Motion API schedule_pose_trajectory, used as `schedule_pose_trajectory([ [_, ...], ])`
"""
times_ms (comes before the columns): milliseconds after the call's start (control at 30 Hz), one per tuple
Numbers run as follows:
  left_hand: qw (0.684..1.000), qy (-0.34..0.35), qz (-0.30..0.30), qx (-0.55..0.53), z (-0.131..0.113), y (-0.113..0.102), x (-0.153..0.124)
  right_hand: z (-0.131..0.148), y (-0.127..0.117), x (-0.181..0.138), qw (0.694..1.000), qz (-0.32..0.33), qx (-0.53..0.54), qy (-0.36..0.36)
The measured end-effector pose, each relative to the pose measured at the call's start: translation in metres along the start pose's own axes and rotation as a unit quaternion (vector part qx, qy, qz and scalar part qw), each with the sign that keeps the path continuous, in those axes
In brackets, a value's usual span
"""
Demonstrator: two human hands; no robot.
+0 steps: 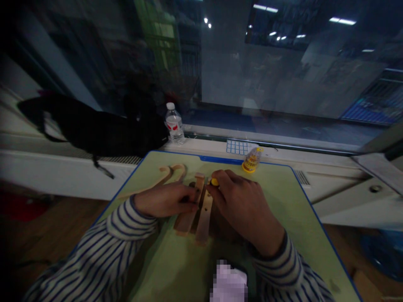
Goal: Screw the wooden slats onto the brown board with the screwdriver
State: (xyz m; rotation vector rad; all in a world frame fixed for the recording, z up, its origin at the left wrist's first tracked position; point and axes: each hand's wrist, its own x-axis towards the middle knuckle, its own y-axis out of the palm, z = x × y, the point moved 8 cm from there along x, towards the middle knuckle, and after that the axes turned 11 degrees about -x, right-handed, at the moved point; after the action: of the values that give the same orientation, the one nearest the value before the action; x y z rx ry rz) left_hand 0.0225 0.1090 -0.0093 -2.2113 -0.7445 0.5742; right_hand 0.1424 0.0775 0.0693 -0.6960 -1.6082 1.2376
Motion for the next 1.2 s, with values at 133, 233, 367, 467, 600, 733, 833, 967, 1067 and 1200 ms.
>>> schedule_pose_trajectory([
  [133, 1.0, 0.004, 0.0, 0.001, -0.002, 0.0, 0.0, 0.0, 0.001, 0.0, 1.0, 0.001, -0.004, 0.002],
  [233, 1.0, 0.008, 0.01, 0.0, -0.002, 0.002, 0.0, -0.002, 0.0, 0.0, 1.0, 0.002, -0.007, 0.007],
  [367, 1.0, 0.005, 0.012, -0.001, -0.002, 0.001, -0.002, -0.003, -0.001, 0.001, 1.0, 0.001, 0.002, 0.01],
  [467, 1.0, 0.01, -0.019, 0.013, -0.013, -0.008, -0.008, -0.003, 0.0, 0.001, 1.0, 0.006, -0.002, 0.007],
  [600, 0.996, 0.076, -0.043, 0.028, -0.051, -0.006, -0.023, -0.002, 0.0, 0.001, 1.0, 0.004, -0.005, 0.006],
  [733, 0.984, 0.132, -0.104, 0.065, -0.073, 0.017, -0.036, -0.002, -0.002, 0.002, 1.0, -0.005, -0.001, 0.001],
  [833, 0.955, 0.194, -0.223, 0.041, -0.074, 0.025, -0.049, -0.003, -0.002, 0.003, 1.0, 0.001, 0.003, 0.003],
  [967, 0.904, 0.245, -0.349, 0.01, -0.062, 0.027, -0.064, -0.003, -0.002, 0.004, 1.0, 0.004, 0.007, 0.004],
  [1067, 0.888, 0.276, -0.367, -0.014, -0.054, 0.032, -0.064, -0.003, -0.003, 0.005, 1.0, 0.004, 0.003, 0.003],
  [1200, 0.874, 0.296, -0.385, -0.025, -0.046, 0.036, -0.063, -0.003, -0.005, 0.006, 1.0, -0.006, 0.001, -0.002],
])
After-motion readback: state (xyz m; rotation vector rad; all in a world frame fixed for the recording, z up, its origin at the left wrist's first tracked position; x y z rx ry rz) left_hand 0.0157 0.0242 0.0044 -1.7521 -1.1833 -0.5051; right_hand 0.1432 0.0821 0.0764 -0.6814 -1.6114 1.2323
